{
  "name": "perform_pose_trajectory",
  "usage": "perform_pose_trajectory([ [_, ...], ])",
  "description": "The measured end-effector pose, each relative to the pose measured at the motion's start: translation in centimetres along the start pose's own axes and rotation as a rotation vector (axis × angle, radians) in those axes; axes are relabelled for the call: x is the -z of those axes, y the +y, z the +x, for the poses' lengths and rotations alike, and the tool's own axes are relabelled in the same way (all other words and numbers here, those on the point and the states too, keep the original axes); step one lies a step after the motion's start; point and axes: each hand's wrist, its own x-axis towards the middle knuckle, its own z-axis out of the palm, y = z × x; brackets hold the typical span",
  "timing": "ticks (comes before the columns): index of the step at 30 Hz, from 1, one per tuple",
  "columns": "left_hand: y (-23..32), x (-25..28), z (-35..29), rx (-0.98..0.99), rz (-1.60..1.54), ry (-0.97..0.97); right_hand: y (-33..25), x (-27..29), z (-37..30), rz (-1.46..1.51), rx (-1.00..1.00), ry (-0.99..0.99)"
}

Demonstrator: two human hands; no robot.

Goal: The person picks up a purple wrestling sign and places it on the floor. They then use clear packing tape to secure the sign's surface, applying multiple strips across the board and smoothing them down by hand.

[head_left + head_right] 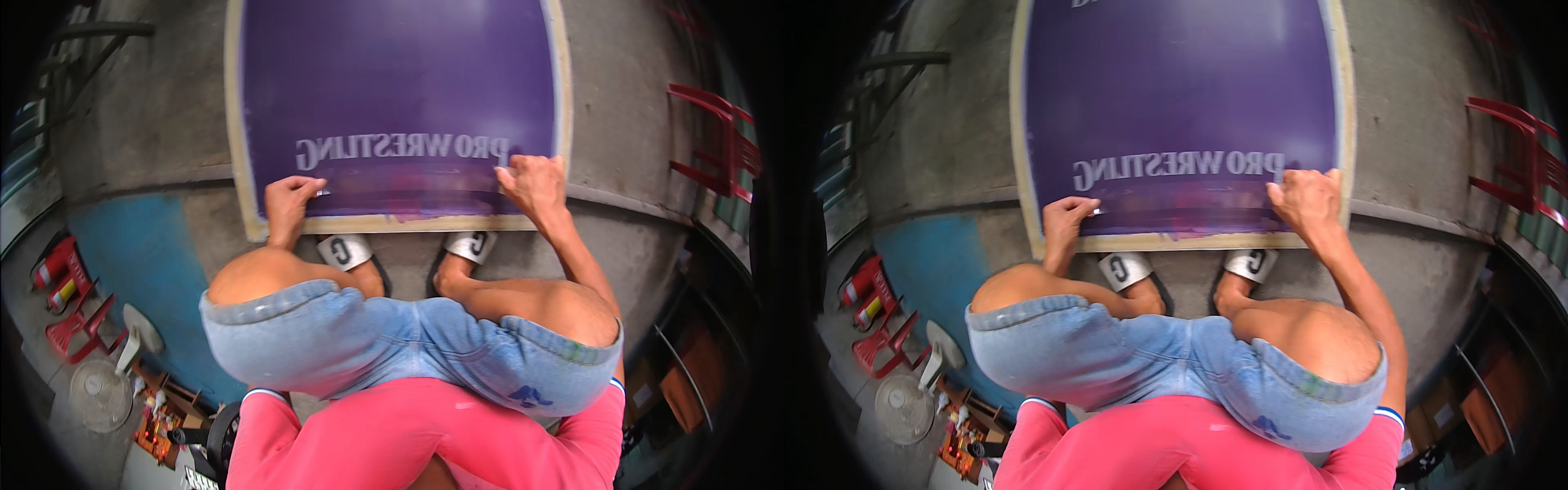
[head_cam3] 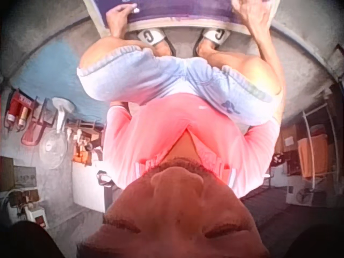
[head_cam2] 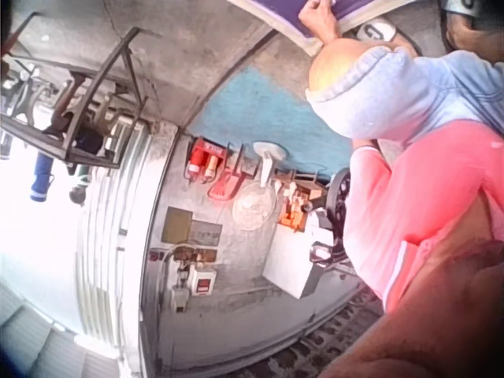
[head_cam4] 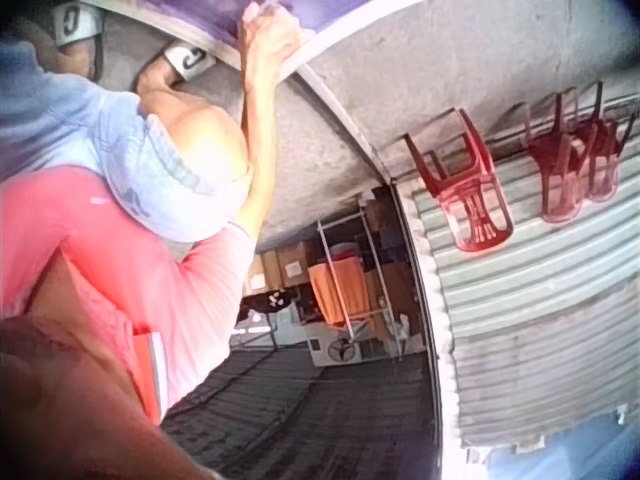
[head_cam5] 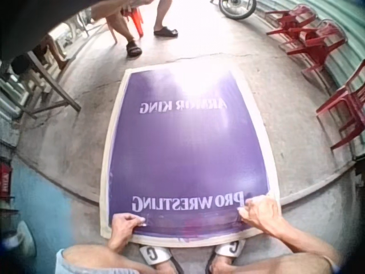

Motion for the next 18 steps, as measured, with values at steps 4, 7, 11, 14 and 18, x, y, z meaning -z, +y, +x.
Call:
perform_pose_trajectory([
  [4,0.0,-0.2,0.4,0.043,-0.037,0.012,-0.2,-0.2,0.0,0.009,-0.003,0.052],
  [7,0.2,-0.3,0.1,0.048,-0.032,0.014,0.0,-0.1,-0.1,0.012,-0.004,0.047],
  [11,0.6,-0.4,0.3,0.04,0.02,0.012,0.0,-0.1,-0.1,0.013,-0.014,0.049],
  [14,1.0,0.0,-0.2,0.014,0.058,0.024,0.5,-1.0,0.2,-0.034,-0.003,0.032],
  [18,0.9,0.0,0.0,0.045,-0.028,0.0,0.4,-0.6,0.1,0.035,-0.001,0.026],
])
